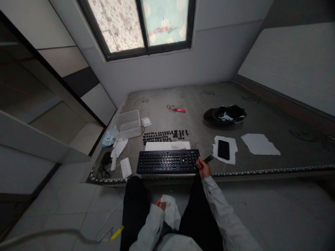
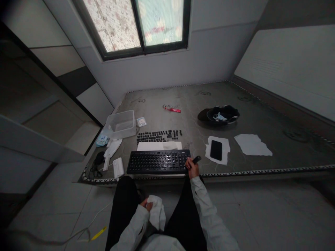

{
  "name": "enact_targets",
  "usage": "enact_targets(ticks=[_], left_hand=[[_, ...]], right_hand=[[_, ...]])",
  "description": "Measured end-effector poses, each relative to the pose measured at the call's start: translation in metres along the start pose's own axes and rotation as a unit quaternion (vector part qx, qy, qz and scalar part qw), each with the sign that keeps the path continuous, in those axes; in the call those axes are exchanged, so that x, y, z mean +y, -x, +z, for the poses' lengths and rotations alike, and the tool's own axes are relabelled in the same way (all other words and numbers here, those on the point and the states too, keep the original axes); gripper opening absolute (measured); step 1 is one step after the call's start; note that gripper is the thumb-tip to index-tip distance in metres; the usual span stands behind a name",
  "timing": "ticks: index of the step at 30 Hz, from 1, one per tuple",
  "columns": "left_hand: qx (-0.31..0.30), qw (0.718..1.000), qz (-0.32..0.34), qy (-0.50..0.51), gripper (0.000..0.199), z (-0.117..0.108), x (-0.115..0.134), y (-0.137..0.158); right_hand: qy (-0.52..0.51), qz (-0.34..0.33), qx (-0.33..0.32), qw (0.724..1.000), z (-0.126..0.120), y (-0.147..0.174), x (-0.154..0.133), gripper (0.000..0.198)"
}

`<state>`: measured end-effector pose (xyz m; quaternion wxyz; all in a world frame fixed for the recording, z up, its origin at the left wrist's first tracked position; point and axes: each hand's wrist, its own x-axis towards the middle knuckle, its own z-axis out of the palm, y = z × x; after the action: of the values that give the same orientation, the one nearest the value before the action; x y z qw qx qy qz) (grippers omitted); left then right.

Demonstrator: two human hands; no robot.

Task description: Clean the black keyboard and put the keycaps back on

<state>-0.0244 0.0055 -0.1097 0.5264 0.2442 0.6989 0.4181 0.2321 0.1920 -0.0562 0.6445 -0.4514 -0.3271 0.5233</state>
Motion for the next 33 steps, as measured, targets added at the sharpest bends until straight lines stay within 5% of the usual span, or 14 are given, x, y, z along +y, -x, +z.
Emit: enact_targets(ticks=[9,25,33], left_hand=[[0.011,0.999,0.042,-0.002,0.032,0.007,0.011,0.009],[0.04,0.996,0.079,-0.035,0.008,0.012,0.013,0.006],[0.002,0.996,0.059,-0.071,0.01,0.011,0.026,0.013]], right_hand=[[0.064,0.028,0.025,0.997,0.007,-0.006,0.006,0.051],[0.133,-0.025,0.01,0.991,-0.001,0.013,0.007,0.056],[0.031,-0.03,-0.005,0.999,-0.004,0.008,0.007,0.049]])
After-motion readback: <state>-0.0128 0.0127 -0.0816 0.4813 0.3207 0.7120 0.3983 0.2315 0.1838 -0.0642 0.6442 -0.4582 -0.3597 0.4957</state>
